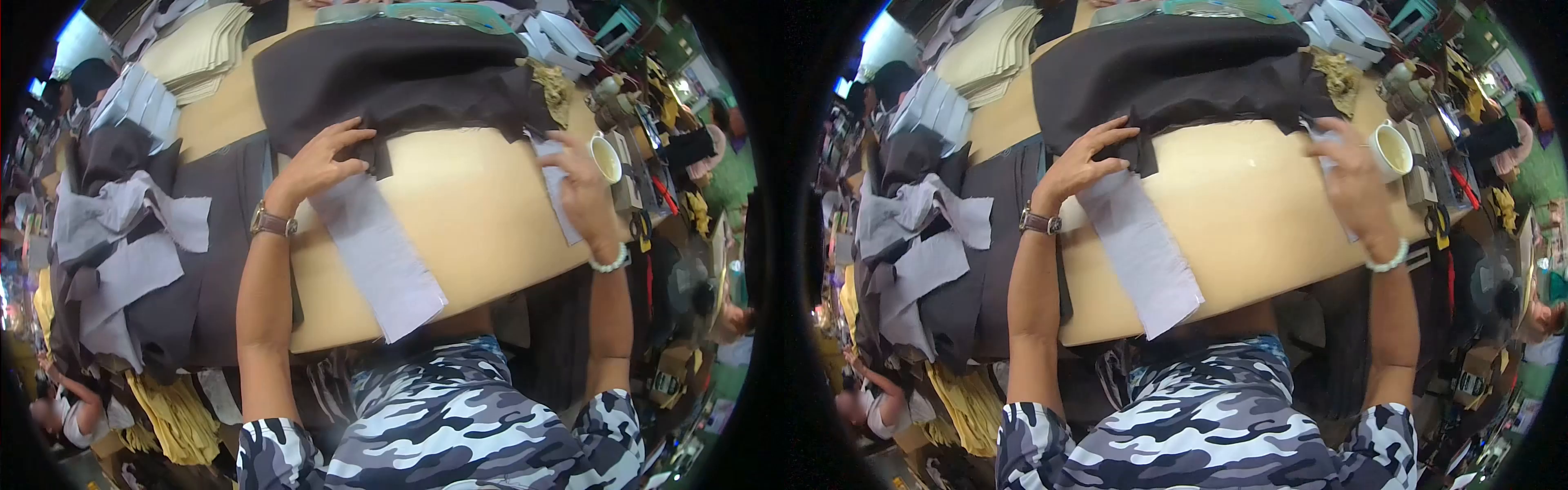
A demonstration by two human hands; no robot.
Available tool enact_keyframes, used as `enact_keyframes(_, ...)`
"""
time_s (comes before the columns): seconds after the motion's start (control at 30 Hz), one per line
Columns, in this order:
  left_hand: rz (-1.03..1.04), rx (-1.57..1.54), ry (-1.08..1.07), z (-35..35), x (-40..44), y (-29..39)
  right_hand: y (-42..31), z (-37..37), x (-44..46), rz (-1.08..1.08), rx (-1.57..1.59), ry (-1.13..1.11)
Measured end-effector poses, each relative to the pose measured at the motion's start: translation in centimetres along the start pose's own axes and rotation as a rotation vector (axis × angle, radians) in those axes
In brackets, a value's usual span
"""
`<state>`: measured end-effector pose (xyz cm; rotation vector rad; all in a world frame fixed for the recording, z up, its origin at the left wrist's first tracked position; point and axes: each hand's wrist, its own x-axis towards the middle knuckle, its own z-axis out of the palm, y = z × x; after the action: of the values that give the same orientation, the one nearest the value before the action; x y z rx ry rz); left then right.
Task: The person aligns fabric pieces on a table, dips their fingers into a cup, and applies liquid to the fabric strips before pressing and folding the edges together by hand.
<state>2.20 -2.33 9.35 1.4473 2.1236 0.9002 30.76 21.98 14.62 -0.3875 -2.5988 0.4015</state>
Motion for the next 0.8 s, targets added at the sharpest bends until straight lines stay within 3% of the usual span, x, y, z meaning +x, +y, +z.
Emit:
enact_keyframes(0.17,-0.045,0.025,-0.139,-0.6,-0.3,-0.6,-8.1,8.5,2.1,-0.193,0.611,-0.228)
enact_keyframes(0.37,0.049,0.128,-0.188,0.4,0.3,-3.1,-8.1,14.2,3.5,-0.162,0.669,-0.294)
enact_keyframes(0.8,0.027,0.253,-0.183,0.6,0.5,-3.1,-8.4,15.5,3.4,-0.207,0.529,-0.198)
